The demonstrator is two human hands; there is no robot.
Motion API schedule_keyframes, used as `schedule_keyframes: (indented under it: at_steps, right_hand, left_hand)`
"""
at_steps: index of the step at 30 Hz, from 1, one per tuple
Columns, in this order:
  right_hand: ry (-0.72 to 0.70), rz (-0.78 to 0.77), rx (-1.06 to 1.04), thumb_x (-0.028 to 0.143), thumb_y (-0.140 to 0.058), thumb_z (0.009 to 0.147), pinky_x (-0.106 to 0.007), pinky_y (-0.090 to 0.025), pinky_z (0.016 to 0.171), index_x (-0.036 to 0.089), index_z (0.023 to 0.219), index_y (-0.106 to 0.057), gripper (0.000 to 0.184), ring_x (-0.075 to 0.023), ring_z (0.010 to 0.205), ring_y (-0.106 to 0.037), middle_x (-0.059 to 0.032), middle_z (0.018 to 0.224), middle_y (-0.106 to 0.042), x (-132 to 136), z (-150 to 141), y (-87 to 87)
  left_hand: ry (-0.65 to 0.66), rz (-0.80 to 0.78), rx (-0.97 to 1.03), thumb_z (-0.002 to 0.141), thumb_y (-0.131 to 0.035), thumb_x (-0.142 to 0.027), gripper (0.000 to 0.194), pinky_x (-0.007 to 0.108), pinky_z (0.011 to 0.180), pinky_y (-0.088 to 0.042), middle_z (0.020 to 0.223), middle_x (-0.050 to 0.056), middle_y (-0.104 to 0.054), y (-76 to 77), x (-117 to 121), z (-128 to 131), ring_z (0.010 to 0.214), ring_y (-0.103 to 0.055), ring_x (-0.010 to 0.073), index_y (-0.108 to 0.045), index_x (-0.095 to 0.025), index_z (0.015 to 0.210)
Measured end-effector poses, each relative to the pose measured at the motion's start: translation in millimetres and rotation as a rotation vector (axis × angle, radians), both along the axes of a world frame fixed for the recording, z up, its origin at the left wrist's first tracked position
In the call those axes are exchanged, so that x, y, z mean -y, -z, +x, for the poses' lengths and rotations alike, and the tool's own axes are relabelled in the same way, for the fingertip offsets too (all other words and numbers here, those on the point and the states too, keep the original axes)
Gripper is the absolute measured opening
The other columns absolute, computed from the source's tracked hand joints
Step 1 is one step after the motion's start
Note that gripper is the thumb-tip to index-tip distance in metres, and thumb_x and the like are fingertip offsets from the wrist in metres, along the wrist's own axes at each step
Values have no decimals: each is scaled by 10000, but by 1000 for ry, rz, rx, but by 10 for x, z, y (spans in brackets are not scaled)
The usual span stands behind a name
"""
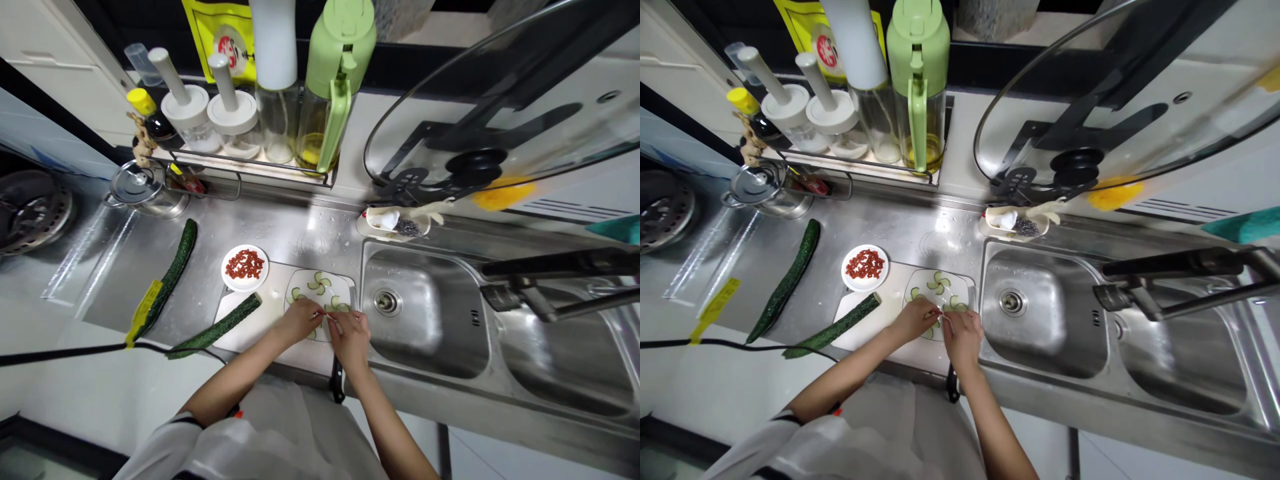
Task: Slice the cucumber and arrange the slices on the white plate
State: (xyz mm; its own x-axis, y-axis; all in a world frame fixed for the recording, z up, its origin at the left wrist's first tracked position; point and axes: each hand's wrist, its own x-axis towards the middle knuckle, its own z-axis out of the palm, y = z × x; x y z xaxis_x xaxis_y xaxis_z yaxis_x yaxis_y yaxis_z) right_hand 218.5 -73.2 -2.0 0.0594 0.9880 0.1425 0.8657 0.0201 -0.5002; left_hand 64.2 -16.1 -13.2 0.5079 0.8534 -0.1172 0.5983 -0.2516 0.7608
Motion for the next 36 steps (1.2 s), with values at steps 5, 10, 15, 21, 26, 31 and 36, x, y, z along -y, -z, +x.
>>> schedule_keyframes:
  at_steps: [5,10,15,21,26,31,36]
  right_hand:
    - [8,17,50,331,-486,904,-319,-325,731,234,875,-700,237,-240,986,-489,-54,831,-676,62,14,-20]
    - [9,8,44,287,-489,902,-297,-306,722,226,852,-696,222,-224,972,-476,-37,815,-671,103,23,-24]
    - [25,-37,11,283,-504,892,-294,-299,741,221,837,-683,198,-215,948,-479,-29,815,-668,151,68,13]
    - [82,-120,52,276,-514,878,-297,-266,705,222,829,-675,177,-215,929,-464,-26,824,-666,19,226,27]
    - [-6,-134,205,279,-519,882,-317,-241,705,222,861,-681,174,-233,972,-439,-46,853,-658,-153,304,31]
    - [-68,-153,308,290,-518,891,-321,-230,693,229,864,-670,166,-239,995,-431,-59,866,-651,-213,281,28]
    - [-115,-188,365,265,-547,875,-326,-229,707,232,869,-651,110,-243,1015,-434,-51,886,-652,-228,269,34]
  left_hand:
    - [68,-23,-16,847,-573,-213,129,295,843,-450,858,48,-696,-7,28,26,894,-616,180,-686,-168,891]
    - [109,-24,-38,845,-555,-194,148,298,861,-445,869,50,-695,-14,60,70,913,-613,181,-688,-160,901]
    - [105,-32,-28,837,-566,-202,135,297,855,-451,867,41,-693,24,99,109,898,-607,175,-686,-168,889]
    - [51,16,-85,843,-559,-210,153,319,844,-463,893,62,-669,90,110,130,922,-586,193,-676,-155,927]
    - [69,116,-134,866,-508,-175,215,327,862,-455,929,62,-643,58,83,186,940,-556,192,-659,-169,1019]
    - [158,124,-223,878,-478,-159,240,339,877,-446,954,61,-626,5,86,273,936,-542,194,-644,-178,1051]
    - [213,128,-270,890,-438,-149,261,361,884,-444,997,70,-615,48,161,346,954,-531,203,-617,-170,1079]
